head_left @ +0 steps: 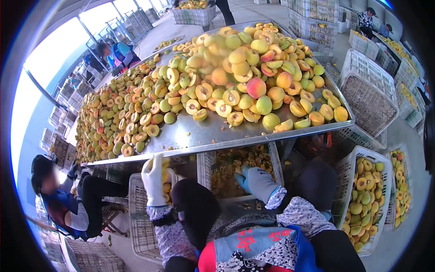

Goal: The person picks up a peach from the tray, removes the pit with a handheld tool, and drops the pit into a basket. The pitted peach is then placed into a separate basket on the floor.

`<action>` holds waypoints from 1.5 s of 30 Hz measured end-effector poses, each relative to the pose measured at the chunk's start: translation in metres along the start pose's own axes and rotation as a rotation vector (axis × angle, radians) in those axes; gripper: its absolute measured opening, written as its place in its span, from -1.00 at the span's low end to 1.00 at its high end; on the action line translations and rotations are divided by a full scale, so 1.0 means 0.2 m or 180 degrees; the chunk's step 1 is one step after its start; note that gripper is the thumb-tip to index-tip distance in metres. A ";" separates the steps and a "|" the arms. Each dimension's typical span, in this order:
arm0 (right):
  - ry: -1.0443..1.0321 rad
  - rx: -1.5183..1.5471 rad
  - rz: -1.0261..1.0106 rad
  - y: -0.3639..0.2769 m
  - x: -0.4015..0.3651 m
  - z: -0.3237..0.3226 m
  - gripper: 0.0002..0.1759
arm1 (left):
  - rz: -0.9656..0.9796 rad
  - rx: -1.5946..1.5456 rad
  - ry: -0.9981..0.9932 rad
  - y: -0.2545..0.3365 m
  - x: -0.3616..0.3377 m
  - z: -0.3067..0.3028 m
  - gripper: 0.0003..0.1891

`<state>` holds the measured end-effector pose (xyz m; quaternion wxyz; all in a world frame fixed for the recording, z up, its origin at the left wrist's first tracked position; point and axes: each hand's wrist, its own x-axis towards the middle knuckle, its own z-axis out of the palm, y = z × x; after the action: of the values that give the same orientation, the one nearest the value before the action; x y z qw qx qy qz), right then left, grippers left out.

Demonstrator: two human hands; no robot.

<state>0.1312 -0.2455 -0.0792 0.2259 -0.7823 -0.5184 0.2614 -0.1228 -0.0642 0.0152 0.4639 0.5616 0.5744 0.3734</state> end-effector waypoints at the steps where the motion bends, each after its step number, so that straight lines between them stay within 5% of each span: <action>1: 0.0265 0.0148 -0.0004 -0.03 0.00 -0.02 -0.55 | 0.1301 0.1226 0.0587 -0.15 0.09 -0.08 -0.59; 4: 0.0568 0.0332 -0.0239 -0.06 0.03 0.02 -0.57 | 0.1641 0.1299 0.0490 0.05 0.13 0.03 -0.58; 7: 0.0509 0.0545 -0.0443 -0.11 -0.02 -0.06 -0.61 | 0.1329 0.1376 -0.0003 0.32 0.17 0.35 -0.47; 8: 0.0400 0.0723 -0.0444 -0.13 -0.03 -0.10 -0.63 | 0.1853 0.1518 -0.0275 0.20 0.41 0.42 -0.41; 12: 0.0232 0.0909 -0.0327 -0.15 -0.04 -0.16 -0.66 | 0.0753 0.2636 -0.0648 0.29 0.62 0.78 -0.16; 16: 0.0406 0.0858 -0.0483 -0.13 -0.01 -0.10 -0.65 | 0.1022 0.3413 -0.0826 0.26 0.60 0.85 -0.30; 20: 0.0769 0.1093 -0.0880 -0.12 0.03 -0.05 -0.68 | 0.1575 0.2251 -0.1356 0.14 0.56 0.73 -0.47; 22: 0.1392 0.1585 -0.1113 -0.15 0.02 -0.06 -0.71 | 0.0932 0.0184 -0.1895 0.16 0.44 0.67 -0.51; 26: 0.1454 0.2014 -0.1013 -0.21 0.05 -0.15 -0.73 | 0.0631 -0.0816 -0.1893 0.29 0.00 0.60 -0.41; 30: 0.1415 0.2179 -0.0974 -0.25 0.04 -0.20 -0.74 | 0.1116 -0.1279 -0.1946 0.24 -0.26 0.65 -0.48; 35: 0.1040 0.2817 -0.0930 -0.26 0.05 -0.15 -0.74 | 0.0173 -0.3429 -0.2123 -0.02 -0.22 0.79 -0.65; 38: 0.1048 0.2637 -0.0904 -0.22 0.08 -0.13 -0.72 | 0.0247 -0.3322 -0.1526 0.15 -0.35 0.83 -0.52; 42: 0.1505 0.2009 -0.0999 -0.20 0.07 -0.12 -0.70 | -0.0154 -0.3465 -0.1522 0.06 -0.26 0.79 -0.46; 45: 0.1315 0.1145 -0.0801 -0.20 0.04 -0.11 -0.67 | -0.0082 -0.3445 -0.2144 0.08 -0.27 0.72 -0.40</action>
<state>0.1192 -0.2252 -0.0392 0.4921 -0.6959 -0.4997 0.1543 0.0153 -0.1288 -0.0050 0.8416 0.3275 0.1338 0.4081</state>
